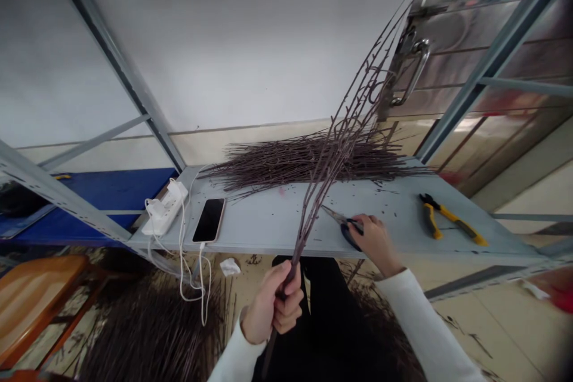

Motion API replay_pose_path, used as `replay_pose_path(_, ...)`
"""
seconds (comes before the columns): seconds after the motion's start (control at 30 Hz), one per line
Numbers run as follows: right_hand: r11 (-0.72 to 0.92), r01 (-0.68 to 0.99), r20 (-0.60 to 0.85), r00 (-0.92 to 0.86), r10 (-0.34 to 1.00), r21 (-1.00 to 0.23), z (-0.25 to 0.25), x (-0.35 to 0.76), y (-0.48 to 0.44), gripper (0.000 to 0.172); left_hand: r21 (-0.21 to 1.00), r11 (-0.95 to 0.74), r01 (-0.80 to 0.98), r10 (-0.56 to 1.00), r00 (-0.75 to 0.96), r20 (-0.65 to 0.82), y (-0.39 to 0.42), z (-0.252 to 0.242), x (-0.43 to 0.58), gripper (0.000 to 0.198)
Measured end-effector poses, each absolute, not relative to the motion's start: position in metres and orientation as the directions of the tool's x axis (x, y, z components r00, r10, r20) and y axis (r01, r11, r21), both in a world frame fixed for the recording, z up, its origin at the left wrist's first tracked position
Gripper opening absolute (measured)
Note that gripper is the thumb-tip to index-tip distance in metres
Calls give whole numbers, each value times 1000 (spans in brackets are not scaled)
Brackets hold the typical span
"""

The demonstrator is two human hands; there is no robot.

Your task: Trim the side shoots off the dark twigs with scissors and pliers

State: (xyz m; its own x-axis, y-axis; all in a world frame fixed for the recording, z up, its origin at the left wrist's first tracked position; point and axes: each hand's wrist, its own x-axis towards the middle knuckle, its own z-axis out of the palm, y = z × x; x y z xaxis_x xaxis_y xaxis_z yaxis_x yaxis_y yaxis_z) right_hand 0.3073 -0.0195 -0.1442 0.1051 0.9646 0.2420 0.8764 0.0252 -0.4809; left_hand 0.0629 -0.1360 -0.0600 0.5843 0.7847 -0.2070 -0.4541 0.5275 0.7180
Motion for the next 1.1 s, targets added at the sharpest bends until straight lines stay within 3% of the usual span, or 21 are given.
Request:
replay_pose_path(0.07,199,826,384,23,923,-527,-125,292,-34,23,713,536,-452,782,584,-218,-136,-57,64,48)
replay_pose_path(0.1,375,743,521,-41,852,-555,-114,283,-44,24,712,541,-447,780,584,-226,-136,-55,65,48)
replay_pose_path(0.17,655,588,746,-125,654,-475,-90,267,-63,30,716,548,-433,778,578,-245,-136,-52,67,49)
replay_pose_path(0.23,757,545,846,-150,512,-362,-69,254,-79,42,720,554,-419,776,574,-263,-136,-50,69,50)
replay_pose_path(0.33,786,580,869,-255,425,-214,-53,244,-88,51,718,569,-400,767,574,-287,-137,-48,71,51)
replay_pose_path(0.47,800,592,860,-354,369,-100,-46,240,-83,43,708,590,-389,755,577,-312,-138,-47,71,51)
replay_pose_path(0.83,864,494,842,-423,333,-94,-31,244,-78,32,707,608,-360,742,575,-345,-142,-47,71,53)
replay_pose_path(1.1,889,425,845,-402,352,-168,-38,239,-73,29,737,595,-321,761,520,-388,-143,-48,73,52)
